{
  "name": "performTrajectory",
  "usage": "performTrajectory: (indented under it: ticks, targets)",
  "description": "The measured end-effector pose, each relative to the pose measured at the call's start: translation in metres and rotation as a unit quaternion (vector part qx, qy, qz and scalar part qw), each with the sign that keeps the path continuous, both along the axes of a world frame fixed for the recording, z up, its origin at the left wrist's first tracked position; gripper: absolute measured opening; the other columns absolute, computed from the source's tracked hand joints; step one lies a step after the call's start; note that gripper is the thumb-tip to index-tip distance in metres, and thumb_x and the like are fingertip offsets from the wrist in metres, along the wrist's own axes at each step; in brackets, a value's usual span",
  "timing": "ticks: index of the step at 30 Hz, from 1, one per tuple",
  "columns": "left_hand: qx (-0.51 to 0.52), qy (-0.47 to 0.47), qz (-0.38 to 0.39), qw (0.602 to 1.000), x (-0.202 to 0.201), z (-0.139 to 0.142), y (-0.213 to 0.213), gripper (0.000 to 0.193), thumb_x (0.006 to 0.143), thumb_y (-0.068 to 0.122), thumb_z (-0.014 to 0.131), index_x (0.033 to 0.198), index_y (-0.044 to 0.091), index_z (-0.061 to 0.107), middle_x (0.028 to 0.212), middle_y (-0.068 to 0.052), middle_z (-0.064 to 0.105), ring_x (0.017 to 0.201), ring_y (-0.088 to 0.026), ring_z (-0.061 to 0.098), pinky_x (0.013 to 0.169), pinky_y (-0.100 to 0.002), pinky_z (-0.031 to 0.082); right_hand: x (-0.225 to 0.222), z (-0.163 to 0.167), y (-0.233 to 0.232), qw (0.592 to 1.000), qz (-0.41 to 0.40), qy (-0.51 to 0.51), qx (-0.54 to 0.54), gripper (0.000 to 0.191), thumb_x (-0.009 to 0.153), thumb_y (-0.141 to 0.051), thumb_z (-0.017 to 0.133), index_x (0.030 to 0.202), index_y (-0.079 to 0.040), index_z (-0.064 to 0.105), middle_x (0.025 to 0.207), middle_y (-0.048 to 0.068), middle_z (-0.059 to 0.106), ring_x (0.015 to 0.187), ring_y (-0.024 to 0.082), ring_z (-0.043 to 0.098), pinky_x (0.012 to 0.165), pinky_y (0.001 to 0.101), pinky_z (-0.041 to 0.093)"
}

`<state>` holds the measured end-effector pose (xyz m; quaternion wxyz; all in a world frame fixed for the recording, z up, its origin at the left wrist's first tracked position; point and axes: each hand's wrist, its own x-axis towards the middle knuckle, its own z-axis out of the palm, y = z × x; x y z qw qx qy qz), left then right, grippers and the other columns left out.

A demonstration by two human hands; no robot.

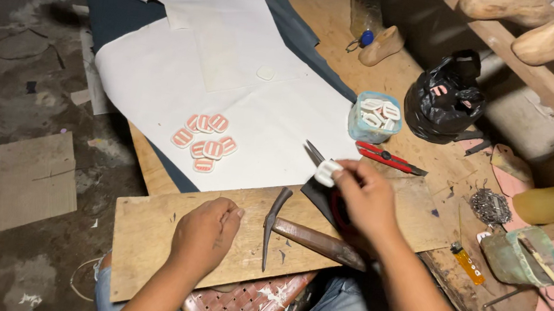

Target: The person repeatedly trims and shapes small white sole pieces using scissors and a curved metal tool. They hold each piece, cut its edges, then press and smooth the surface with the metal tool, placing finished pieces on a white sheet.

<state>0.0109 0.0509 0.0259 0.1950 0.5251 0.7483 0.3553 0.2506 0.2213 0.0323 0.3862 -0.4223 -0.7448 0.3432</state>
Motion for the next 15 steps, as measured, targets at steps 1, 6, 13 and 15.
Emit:
performTrajectory:
  ticks: [1, 6, 13, 15]
  targets:
    - [-0.014, 0.034, -0.004, 0.999, 0.000, -0.003, 0.004, 0.023, 0.093, 0.029, 0.064, 0.087, 0.007, 0.069, 0.081, -0.014, 0.071, 0.074, -0.035, 0.068, 0.067, -0.046, 0.053, 0.006, 0.003, 0.023, 0.998, -0.057, -0.011, -0.016, 0.020, 0.094, -0.015, 0.070, 0.110, -0.002, 0.074, 0.087, 0.001, 0.073, 0.078, 0.006, 0.063, 0.070, 0.0223, 0.051]
    - [-0.009, 0.157, -0.004, 0.988, 0.012, -0.012, 0.008, 0.021, 0.090, 0.028, 0.063, 0.085, 0.008, 0.062, 0.077, -0.012, 0.066, 0.072, -0.034, 0.068, 0.064, -0.048, 0.054, 0.032, 0.011, 0.125, 0.977, -0.166, 0.097, -0.087, 0.015, 0.093, -0.012, 0.072, 0.104, -0.002, 0.070, 0.081, 0.003, 0.067, 0.065, 0.010, 0.058, 0.059, 0.0249, 0.048]
    - [-0.047, 0.162, 0.000, 0.986, 0.014, -0.015, 0.011, 0.020, 0.089, 0.029, 0.063, 0.086, 0.009, 0.061, 0.078, -0.011, 0.066, 0.073, -0.033, 0.068, 0.065, -0.048, 0.055, 0.040, 0.004, 0.157, 0.970, -0.223, -0.061, 0.075, 0.015, 0.094, -0.014, 0.073, 0.099, -0.001, 0.075, 0.091, 0.011, 0.071, 0.079, 0.019, 0.064, 0.071, 0.0330, 0.051]
    - [-0.051, 0.169, -0.001, 0.984, 0.014, -0.016, 0.012, 0.021, 0.090, 0.029, 0.063, 0.086, 0.009, 0.061, 0.079, -0.012, 0.066, 0.073, -0.033, 0.068, 0.065, -0.048, 0.055, 0.026, 0.007, 0.142, 0.937, -0.226, -0.106, 0.243, 0.013, 0.094, -0.012, 0.075, 0.100, 0.000, 0.078, 0.101, 0.019, 0.069, 0.090, 0.027, 0.065, 0.078, 0.0374, 0.052]
